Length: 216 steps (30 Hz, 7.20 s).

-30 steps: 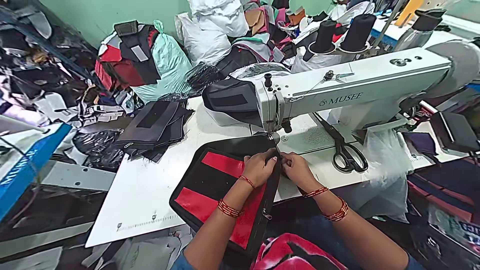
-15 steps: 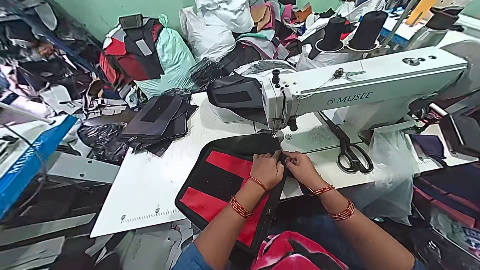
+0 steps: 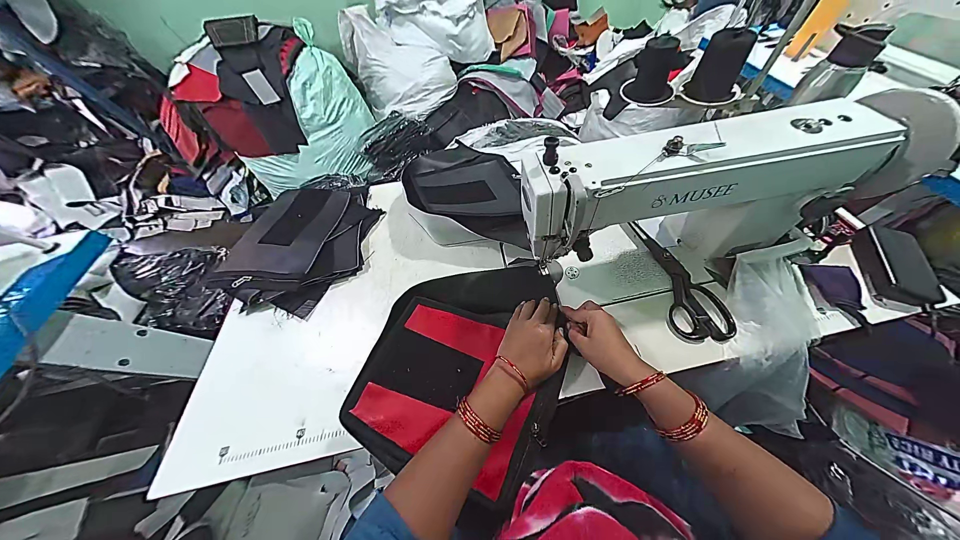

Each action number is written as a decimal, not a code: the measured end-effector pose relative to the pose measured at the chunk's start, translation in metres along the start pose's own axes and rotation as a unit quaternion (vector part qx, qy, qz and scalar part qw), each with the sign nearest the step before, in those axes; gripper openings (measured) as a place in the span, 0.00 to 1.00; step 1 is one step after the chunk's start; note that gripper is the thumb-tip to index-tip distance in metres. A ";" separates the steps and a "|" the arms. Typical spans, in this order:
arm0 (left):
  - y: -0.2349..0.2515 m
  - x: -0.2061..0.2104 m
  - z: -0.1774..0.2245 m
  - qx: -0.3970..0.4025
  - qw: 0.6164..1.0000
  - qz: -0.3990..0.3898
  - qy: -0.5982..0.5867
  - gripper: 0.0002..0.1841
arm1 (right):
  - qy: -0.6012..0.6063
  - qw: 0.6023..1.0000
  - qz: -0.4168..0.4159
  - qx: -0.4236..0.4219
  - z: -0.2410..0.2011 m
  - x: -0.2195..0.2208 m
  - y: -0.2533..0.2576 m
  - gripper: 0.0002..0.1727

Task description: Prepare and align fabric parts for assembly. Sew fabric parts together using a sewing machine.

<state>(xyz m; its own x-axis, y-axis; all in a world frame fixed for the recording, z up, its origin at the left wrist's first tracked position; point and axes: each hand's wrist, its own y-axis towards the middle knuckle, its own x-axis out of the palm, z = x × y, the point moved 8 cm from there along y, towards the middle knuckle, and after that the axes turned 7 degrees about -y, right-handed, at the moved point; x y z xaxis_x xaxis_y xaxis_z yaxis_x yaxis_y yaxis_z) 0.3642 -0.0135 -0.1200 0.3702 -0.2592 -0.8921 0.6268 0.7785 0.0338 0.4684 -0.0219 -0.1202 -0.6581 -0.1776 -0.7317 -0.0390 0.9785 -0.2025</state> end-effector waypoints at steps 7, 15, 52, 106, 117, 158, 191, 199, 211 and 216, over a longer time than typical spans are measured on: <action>0.004 0.000 0.001 -0.042 0.995 -0.088 0.007 0.29 | 0.042 0.999 0.013 -0.006 0.005 -0.001 -0.001 0.24; 0.002 0.000 0.001 -0.024 0.997 -0.078 -0.001 0.28 | 0.004 1.000 0.010 -0.009 0.001 0.001 -0.004 0.24; 0.009 -0.006 -0.003 -0.040 0.995 -0.092 0.001 0.22 | 0.003 0.999 0.025 -0.029 -0.002 0.004 -0.007 0.24; 0.057 -0.026 -0.044 -0.007 0.997 -0.013 -0.076 0.17 | -0.165 0.986 -0.030 -0.021 -0.020 0.002 0.043 0.23; 0.024 -0.026 -0.054 -0.005 0.990 0.038 -0.136 0.20 | -0.085 0.996 0.027 0.028 -0.001 -0.013 0.016 0.23; 0.027 -0.007 -0.026 0.062 0.993 -0.099 -0.010 0.29 | -0.247 0.965 -0.088 -0.016 -0.024 0.015 0.010 0.21; 0.044 -0.029 -0.060 -0.013 0.995 -0.009 -0.103 0.18 | -0.067 0.995 0.072 0.009 0.002 -0.011 0.023 0.22; 0.031 -0.030 -0.055 0.070 0.988 0.086 -0.106 0.18 | 0.014 0.997 0.070 0.027 -0.001 -0.001 0.018 0.23; 0.031 -0.028 -0.042 0.138 0.983 0.115 -0.038 0.17 | -0.027 0.999 -0.015 -0.008 -0.009 0.000 0.021 0.23; 0.032 -0.028 -0.041 0.099 0.989 0.102 -0.041 0.17 | -0.120 0.990 -0.070 0.010 -0.020 0.012 0.022 0.23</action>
<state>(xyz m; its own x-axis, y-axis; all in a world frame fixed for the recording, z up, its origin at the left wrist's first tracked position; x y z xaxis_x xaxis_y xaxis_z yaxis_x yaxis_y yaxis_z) 0.3459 0.0424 -0.1126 0.5526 -0.1602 -0.8179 0.6522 0.6941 0.3047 0.4452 -0.0007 -0.1203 -0.4501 -0.3332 -0.8285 -0.1015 0.9409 -0.3233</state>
